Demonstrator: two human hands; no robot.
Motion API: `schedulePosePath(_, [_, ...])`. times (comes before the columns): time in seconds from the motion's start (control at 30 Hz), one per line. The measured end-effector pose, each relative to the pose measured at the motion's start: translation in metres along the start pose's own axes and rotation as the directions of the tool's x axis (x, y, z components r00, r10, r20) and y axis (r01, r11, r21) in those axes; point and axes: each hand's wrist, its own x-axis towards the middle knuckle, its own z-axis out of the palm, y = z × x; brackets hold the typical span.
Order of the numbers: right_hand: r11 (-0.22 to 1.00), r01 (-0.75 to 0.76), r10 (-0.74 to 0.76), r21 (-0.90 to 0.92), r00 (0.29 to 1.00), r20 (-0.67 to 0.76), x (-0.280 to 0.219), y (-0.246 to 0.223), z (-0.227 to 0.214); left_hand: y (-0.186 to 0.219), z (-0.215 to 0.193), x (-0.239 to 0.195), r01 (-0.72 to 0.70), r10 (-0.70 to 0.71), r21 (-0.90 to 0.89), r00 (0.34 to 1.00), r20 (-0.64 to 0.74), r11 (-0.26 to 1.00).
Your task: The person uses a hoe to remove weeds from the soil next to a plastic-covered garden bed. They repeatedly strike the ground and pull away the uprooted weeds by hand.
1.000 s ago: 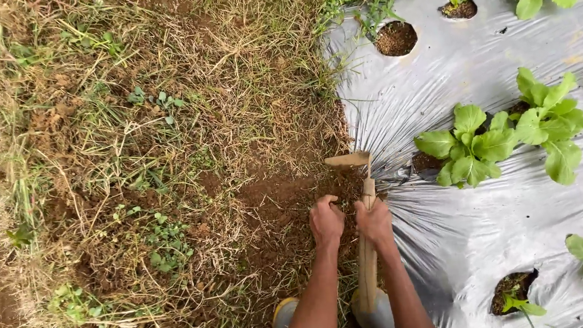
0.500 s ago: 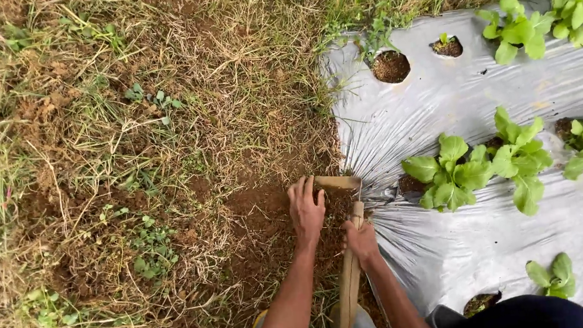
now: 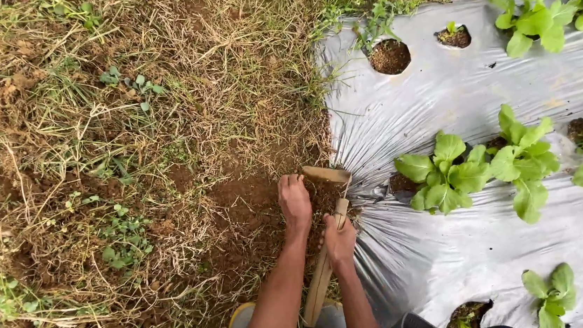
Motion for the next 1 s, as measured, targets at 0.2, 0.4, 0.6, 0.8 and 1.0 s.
schedulePosePath(0.2, [0.955, 0.167, -0.149, 0.244, 0.985, -0.091, 0.006, -0.011, 0.015, -0.029, 0.012, -0.023, 0.112, -0.120, -0.104, 0.990, -0.080, 0.988])
schedulePosePath(0.4, [0.998, -0.041, 0.036, 0.051, 0.995, 0.094, 0.029, 0.029, 0.007, 0.006, -0.059, -0.011, 0.289, -0.295, -0.237, 0.955, 0.011, 0.927])
schedulePosePath(0.6, [0.964, 0.047, -0.057, 0.262, 0.998, 0.028, 0.005, -0.008, 0.010, -0.038, -0.039, 0.003, 0.491, -0.453, -0.244, 0.870, 0.196, 0.836])
schedulePosePath(0.8, [0.999, -0.008, 0.002, 0.039, 0.988, 0.156, 0.029, 0.034, 0.018, -0.005, -0.067, 0.004, 0.566, -0.498, -0.216, 0.813, 0.301, 0.795])
schedulePosePath(1.0, [0.986, 0.086, -0.097, 0.145, 0.993, 0.073, -0.011, -0.032, 0.007, -0.002, -0.073, 0.005, 0.568, -0.505, -0.217, 0.815, 0.286, 0.794])
